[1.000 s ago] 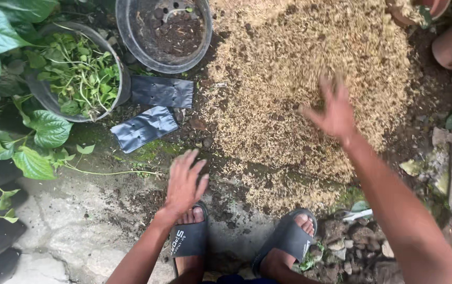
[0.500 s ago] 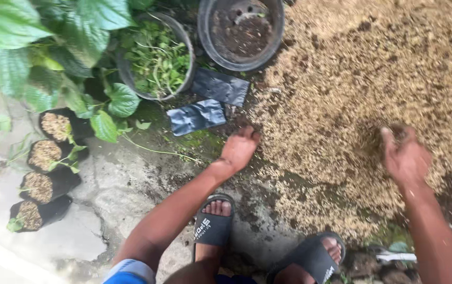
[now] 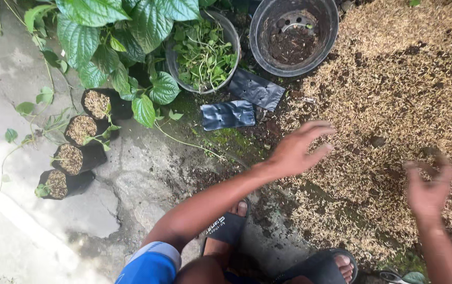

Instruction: The person kneels over a concrete ground covered with a rice-husk and soil mix and fills black plastic nursery bags with the mix by hand. They then place seedlings into the filled bags, pressing the mix around each plant and setting the finished bags in a row beside the potted plants.

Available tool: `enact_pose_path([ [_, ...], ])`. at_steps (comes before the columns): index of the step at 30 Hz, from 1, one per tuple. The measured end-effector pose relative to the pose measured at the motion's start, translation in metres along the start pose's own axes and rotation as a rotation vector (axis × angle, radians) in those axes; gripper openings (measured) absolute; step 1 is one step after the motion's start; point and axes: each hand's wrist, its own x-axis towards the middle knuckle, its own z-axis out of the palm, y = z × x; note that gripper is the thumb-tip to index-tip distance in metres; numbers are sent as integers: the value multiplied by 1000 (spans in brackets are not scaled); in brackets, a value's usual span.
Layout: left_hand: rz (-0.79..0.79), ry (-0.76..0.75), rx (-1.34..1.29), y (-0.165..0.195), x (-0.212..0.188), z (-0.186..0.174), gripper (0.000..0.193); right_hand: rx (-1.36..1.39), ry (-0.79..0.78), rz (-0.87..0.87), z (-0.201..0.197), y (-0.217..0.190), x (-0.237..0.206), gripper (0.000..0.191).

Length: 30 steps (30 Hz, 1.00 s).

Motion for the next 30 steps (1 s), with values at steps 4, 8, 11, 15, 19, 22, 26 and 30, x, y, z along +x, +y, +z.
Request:
enact_pose_path([
  [4,-104,230,254,-34,-49,-44,27,-720,-266,-579,38,9,-43,63],
  [8,-264,417,516,-72,-71,-96,23,-954,-406,-682,54,34,-58,68],
  [11,-732,484,411,-96,-48,-123,51,-955,-349,-595,49,48,-54,75],
  [15,-625,585,550,-108,-11,-133,51,-843,-302,-594,44,48,-39,70],
  [19,-694,672,302,-107,8,-129,39,-758,-325,-559,51,29,-43,65],
  [22,-558,705,144,-98,1,-114,31,-640,-300,-574,67,3,-58,59],
  [26,-336,570,-132,-48,-36,-67,14,-129,-433,-260,92,-39,-83,40],
  [30,-386,290,-258,11,-96,-14,9,295,-554,-59,126,-77,-109,26],
])
